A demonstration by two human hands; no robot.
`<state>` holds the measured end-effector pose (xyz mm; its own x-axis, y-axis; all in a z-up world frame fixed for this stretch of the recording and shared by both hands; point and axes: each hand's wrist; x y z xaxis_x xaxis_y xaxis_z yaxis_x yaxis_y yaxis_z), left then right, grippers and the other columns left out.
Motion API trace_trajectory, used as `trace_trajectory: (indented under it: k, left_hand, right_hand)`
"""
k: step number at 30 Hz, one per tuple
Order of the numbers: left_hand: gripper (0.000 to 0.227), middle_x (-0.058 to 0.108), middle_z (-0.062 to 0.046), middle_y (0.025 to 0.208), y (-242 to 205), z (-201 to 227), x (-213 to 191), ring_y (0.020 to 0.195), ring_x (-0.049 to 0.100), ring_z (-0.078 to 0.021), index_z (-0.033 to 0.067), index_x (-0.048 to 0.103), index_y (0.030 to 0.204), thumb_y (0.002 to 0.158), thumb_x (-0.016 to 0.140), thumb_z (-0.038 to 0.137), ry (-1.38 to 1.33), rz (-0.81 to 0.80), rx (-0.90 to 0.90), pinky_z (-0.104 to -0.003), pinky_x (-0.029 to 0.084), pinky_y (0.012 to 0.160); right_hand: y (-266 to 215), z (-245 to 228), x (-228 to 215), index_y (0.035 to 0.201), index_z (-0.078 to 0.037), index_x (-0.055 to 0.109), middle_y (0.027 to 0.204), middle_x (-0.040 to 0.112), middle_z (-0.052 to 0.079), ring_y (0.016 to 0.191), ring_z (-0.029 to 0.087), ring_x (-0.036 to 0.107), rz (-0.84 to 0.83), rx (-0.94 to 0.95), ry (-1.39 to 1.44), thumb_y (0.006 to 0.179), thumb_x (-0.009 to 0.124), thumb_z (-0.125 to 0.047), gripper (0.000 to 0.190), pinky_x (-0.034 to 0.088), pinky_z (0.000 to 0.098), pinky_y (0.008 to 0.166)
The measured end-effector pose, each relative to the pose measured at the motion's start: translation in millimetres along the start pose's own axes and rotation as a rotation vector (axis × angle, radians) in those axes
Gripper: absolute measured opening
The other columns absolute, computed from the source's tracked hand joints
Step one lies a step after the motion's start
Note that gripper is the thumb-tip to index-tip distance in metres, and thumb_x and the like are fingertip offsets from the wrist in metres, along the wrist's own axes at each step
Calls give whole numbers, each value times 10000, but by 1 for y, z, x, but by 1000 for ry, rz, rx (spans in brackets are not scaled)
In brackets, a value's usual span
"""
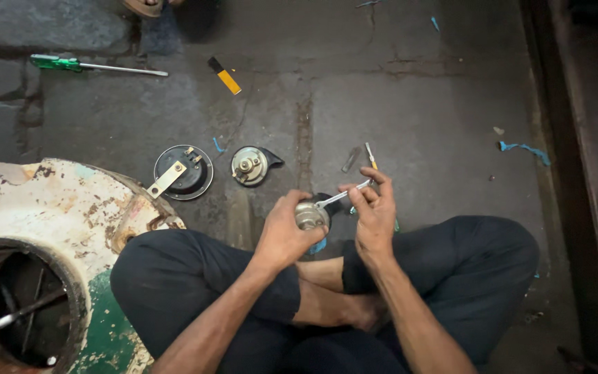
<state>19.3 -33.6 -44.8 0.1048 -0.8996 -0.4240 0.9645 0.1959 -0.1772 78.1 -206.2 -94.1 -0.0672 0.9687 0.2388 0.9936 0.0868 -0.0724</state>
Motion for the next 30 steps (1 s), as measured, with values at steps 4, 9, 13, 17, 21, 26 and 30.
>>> trace_trajectory:
  k: [4, 9, 13, 17, 21, 26, 30]
  left_hand:
    - [612, 648, -192, 1078, -6, 1, 3, 1042, 646, -388, 72, 629, 1198, 643, 838, 225, 44, -24, -9, -452, 525, 895]
    - [556, 621, -197, 1056, -11, 1, 8, 1027, 611, -427, 70, 629, 1167, 641, 785, 156, 125, -58, 105, -484, 521, 876]
    - [556, 617, -196, 1048, -11, -2, 12, 1020, 610, -425, 75, 625, 1159, 634, 780, 168, 125, -151, 85, -489, 517, 869]
    - [604, 633, -199, 1058, -9, -1, 11, 1029, 617, -415, 69, 623, 1183, 622, 799, 207, 113, -136, 74, -478, 517, 888]
    - [606, 650, -214, 1060, -8, 4, 5, 1033, 631, -408, 50, 639, 1183, 632, 806, 236, 83, -102, 78, -461, 523, 908]
    - [566, 692, -207, 1059, -10, 5, 4, 1029, 663, -384, 41, 661, 1146, 641, 801, 255, -5, -61, 35, -442, 531, 902]
    - [567, 693, -207, 1059, -11, 7, 5, 1018, 675, -367, 50, 668, 1171, 657, 789, 258, 7, -52, -17, -431, 542, 890]
  right_hand:
    - [-7, 6, -3, 1405, -32, 486, 1011, 740, 110, 971, 131, 667, 16, -16, 43, 967, 698, -84, 489, 473, 275, 937]
    - [0, -4, -1, 1427, -36, 497, 940, 734, 78, 869, 77, 612, -47, -8, -139, 975, 671, -53, 484, 459, 237, 847]
    - [6, -12, 1, 1421, -28, 508, 953, 733, 63, 865, 61, 601, -149, -10, -201, 963, 639, -7, 477, 461, 220, 810]
    - [4, -20, 0, 1377, -31, 493, 977, 746, 60, 855, 62, 601, -85, -36, -257, 957, 632, -9, 443, 474, 220, 794]
    - [-7, -23, 5, 1361, -3, 470, 1051, 736, 104, 921, 114, 632, 40, -127, -285, 978, 638, -19, 419, 498, 251, 847]
    - [-22, -15, 11, 1428, -2, 391, 1014, 721, 146, 1007, 165, 697, 125, -165, -80, 973, 635, -19, 517, 520, 278, 944]
    - [-23, -10, 13, 1430, 10, 425, 1044, 744, 153, 1008, 155, 689, 176, -144, -106, 979, 631, -24, 497, 505, 275, 936]
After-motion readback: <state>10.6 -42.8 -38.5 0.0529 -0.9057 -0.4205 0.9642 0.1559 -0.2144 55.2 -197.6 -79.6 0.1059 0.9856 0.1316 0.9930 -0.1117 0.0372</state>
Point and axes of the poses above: each hand's wrist, its own y-axis towards the middle knuckle, its own x-axis out of the palm, z = x × y
